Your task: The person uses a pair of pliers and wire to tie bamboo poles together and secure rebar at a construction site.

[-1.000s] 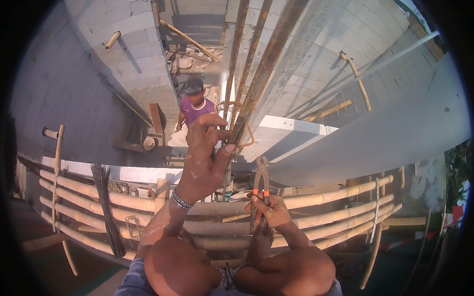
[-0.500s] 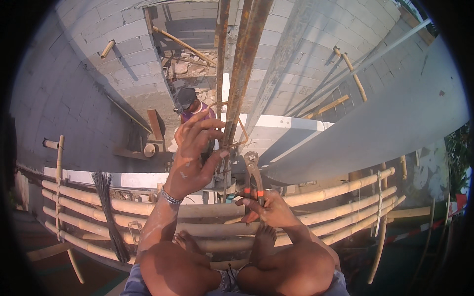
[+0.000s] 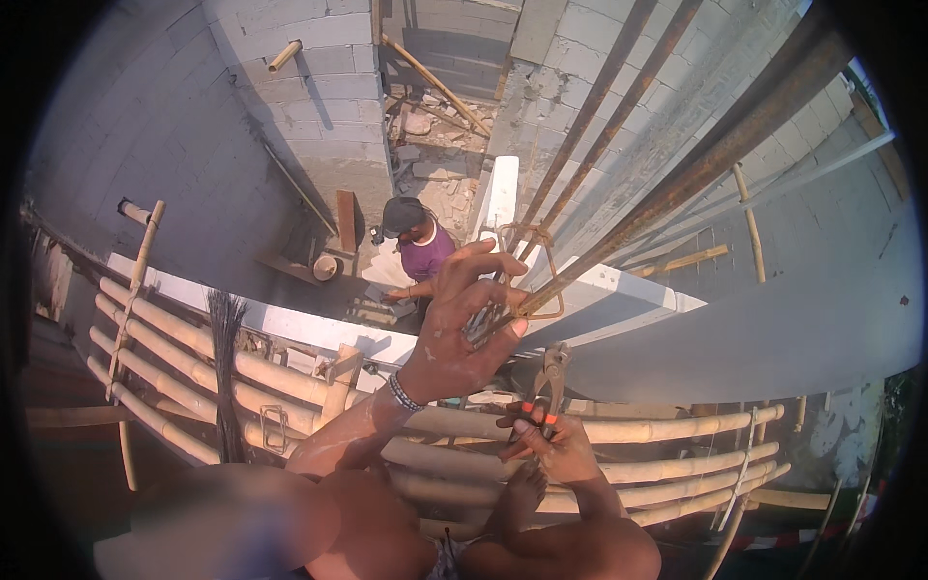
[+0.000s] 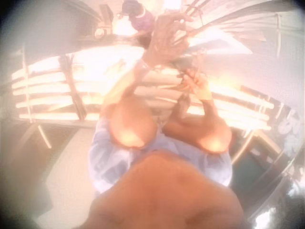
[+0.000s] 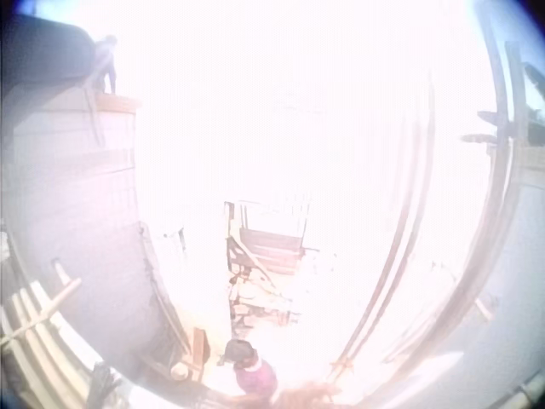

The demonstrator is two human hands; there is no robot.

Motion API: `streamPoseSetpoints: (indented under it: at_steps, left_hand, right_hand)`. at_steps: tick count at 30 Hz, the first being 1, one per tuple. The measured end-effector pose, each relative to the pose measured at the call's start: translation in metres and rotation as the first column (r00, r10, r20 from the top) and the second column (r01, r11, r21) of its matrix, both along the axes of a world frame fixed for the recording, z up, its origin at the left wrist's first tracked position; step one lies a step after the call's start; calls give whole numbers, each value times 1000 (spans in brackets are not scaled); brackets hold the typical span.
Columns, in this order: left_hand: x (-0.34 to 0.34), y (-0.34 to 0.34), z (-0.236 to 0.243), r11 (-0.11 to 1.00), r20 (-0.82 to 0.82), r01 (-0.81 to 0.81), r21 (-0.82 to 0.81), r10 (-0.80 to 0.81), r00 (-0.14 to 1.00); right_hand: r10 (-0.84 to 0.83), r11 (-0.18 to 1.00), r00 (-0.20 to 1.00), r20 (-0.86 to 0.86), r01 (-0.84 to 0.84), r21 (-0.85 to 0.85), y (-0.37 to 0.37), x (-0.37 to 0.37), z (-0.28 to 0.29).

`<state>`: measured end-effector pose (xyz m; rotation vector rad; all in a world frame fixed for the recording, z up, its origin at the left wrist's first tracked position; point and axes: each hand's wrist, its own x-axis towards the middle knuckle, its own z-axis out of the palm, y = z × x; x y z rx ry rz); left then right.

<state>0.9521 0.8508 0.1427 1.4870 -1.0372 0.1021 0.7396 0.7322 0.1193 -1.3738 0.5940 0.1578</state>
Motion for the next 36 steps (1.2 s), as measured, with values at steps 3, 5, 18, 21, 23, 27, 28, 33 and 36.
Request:
streamPoseSetpoints:
  at_steps: [3, 5, 18, 21, 23, 27, 28, 33, 36]
  left_hand:
    - [-3, -5, -3, 997, -53, -39, -61, 36, 998]
    - [-4, -6, -7, 994, -74, -38, -101, 31, 997]
    - [-7, -14, -11, 978, -167, 6, -209, -42, 985]
    - [-10, -17, -7, 968, -191, 1, -252, -51, 980]
    - [-12, -18, -8, 962, -233, -4, -273, -62, 971]
    - [-19, -24, -6, 970, -307, -25, -241, -52, 950]
    - [-18, -25, -1, 974, -299, -18, -227, -52, 953]
    - [-14, -16, -37, 921, -258, -7, -389, -102, 961]
    - [-31, -14, -45, 911, -389, 1, -413, -177, 904]
  right_hand:
    - [76, 995, 997, -16, -77, -67, 2, 5, -3]
    - [101, 988, 994, -36, -105, -112, 4, 7, -2]
    - [112, 981, 989, -96, -126, -149, -3, 1, -11]
    - [75, 990, 994, -75, -83, -114, 3, 3, -9]
    - [88, 985, 996, -32, -92, -147, 4, 1, -13]
    - [106, 968, 994, -3, -104, -228, -2, 5, -8]
    - [86, 967, 996, -1, -83, -240, -3, 6, -2]
    - [152, 986, 987, -59, -155, -62, -8, 10, 20]
    - [191, 981, 980, -51, -189, 44, -10, 11, 40]
